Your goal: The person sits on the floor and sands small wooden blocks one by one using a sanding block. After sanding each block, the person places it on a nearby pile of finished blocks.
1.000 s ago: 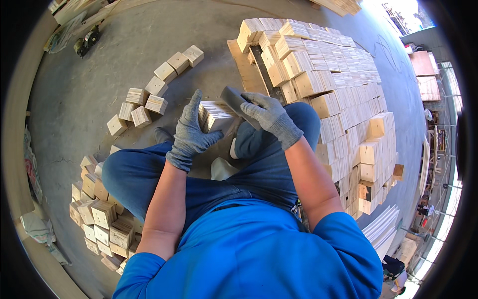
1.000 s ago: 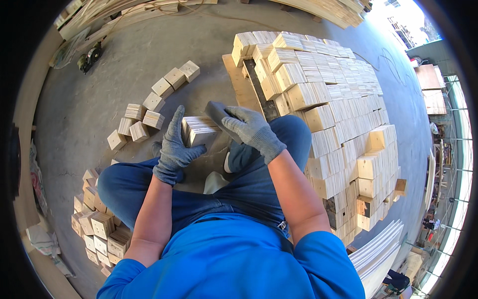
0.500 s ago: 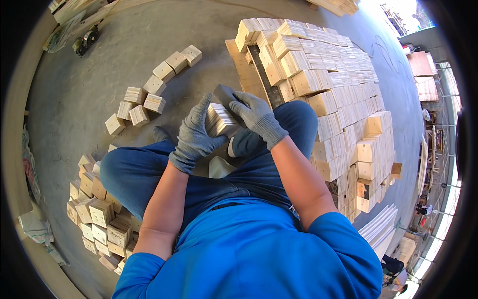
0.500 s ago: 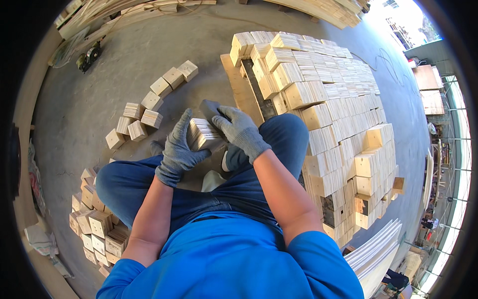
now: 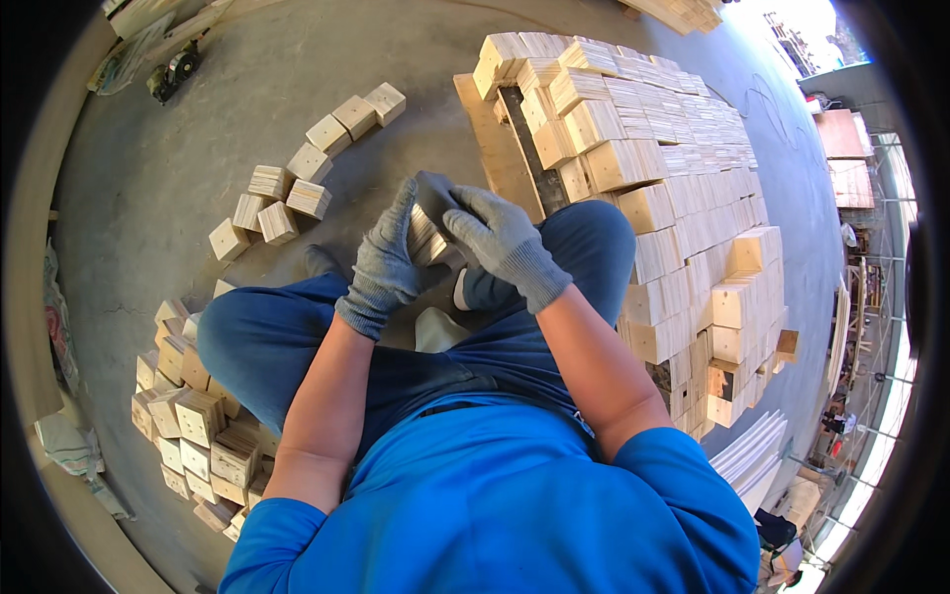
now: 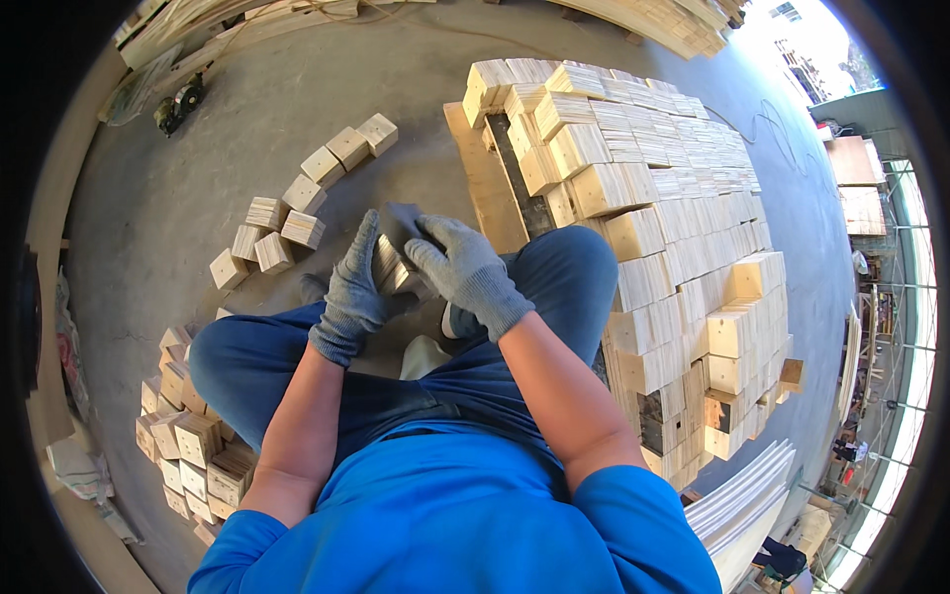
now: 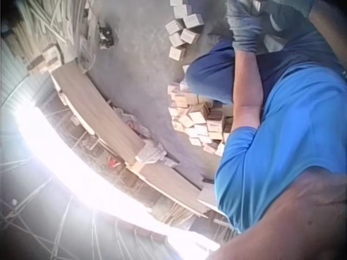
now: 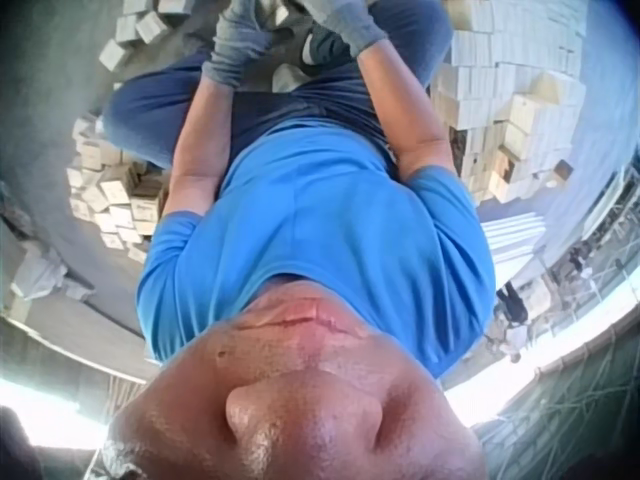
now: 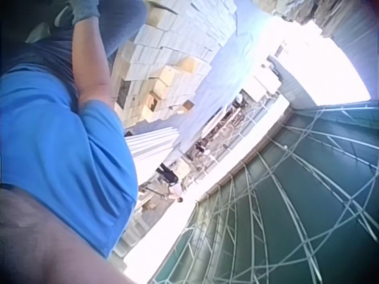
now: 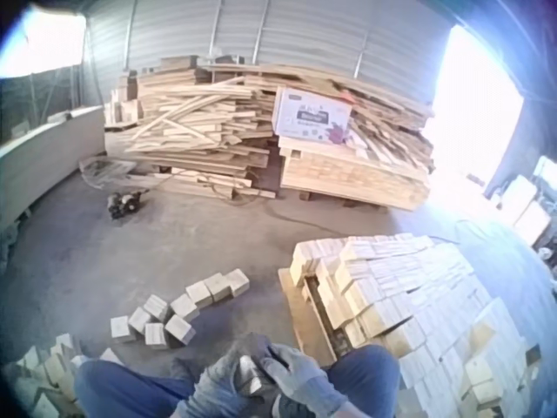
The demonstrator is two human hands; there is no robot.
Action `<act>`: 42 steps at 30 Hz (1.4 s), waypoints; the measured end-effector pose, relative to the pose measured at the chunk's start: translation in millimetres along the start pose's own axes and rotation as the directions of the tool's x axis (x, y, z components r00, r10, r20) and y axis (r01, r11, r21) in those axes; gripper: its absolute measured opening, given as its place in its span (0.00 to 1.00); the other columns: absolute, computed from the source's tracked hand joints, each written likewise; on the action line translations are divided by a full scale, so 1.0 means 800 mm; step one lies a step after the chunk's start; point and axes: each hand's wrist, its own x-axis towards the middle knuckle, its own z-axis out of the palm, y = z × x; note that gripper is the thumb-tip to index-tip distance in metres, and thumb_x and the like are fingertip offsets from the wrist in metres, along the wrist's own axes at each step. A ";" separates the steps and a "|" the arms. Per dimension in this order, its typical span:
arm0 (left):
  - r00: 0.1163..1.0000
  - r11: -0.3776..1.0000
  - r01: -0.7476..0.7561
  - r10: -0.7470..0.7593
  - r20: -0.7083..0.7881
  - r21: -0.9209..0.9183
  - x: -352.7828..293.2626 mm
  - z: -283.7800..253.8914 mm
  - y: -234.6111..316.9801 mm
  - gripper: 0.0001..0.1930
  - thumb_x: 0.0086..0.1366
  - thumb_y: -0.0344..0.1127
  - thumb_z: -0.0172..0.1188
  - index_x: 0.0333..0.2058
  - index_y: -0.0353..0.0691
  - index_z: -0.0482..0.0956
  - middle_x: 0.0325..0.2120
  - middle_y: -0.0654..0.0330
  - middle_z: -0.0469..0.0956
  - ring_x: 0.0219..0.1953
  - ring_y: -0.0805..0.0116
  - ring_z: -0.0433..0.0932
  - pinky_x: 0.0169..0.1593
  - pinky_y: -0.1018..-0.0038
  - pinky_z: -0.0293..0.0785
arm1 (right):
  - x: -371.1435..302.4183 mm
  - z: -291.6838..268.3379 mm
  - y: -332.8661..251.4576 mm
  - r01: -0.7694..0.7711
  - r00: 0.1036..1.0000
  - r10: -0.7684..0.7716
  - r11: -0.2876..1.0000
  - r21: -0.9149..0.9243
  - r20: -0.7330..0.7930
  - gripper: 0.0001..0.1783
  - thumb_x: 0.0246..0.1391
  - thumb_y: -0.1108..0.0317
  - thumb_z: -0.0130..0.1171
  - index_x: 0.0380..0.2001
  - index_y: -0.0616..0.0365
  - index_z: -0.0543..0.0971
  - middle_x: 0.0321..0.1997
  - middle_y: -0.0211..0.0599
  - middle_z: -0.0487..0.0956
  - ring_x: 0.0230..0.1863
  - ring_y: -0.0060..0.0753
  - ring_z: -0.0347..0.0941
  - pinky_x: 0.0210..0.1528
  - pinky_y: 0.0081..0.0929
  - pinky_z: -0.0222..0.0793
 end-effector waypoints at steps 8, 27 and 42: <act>0.998 0.998 0.056 -0.056 0.032 0.004 -0.001 0.006 -0.003 0.70 0.40 0.41 0.88 0.79 0.42 0.50 0.63 0.43 0.76 0.63 0.48 0.79 0.67 0.60 0.75 | -0.002 0.006 0.022 -0.053 0.998 0.053 0.998 0.020 0.023 0.31 0.68 0.52 0.62 0.62 0.68 0.78 0.63 0.59 0.80 0.67 0.58 0.76 0.70 0.42 0.70; 0.999 0.991 0.046 -0.049 -0.020 -0.125 -0.005 0.015 -0.036 0.67 0.42 0.43 0.87 0.78 0.45 0.54 0.62 0.43 0.76 0.64 0.46 0.78 0.67 0.59 0.74 | -0.021 0.005 0.010 -0.023 0.998 0.021 0.999 0.039 0.056 0.31 0.68 0.53 0.64 0.63 0.66 0.78 0.64 0.59 0.80 0.66 0.57 0.77 0.69 0.41 0.71; 0.981 0.979 -0.127 0.099 -0.168 -0.162 -0.002 -0.012 0.001 0.69 0.42 0.35 0.87 0.79 0.43 0.50 0.59 0.49 0.79 0.59 0.53 0.81 0.65 0.60 0.76 | 0.005 -0.001 0.084 -0.408 0.902 0.431 0.867 0.286 -0.019 0.26 0.68 0.54 0.64 0.62 0.60 0.81 0.53 0.46 0.87 0.53 0.35 0.84 0.58 0.28 0.75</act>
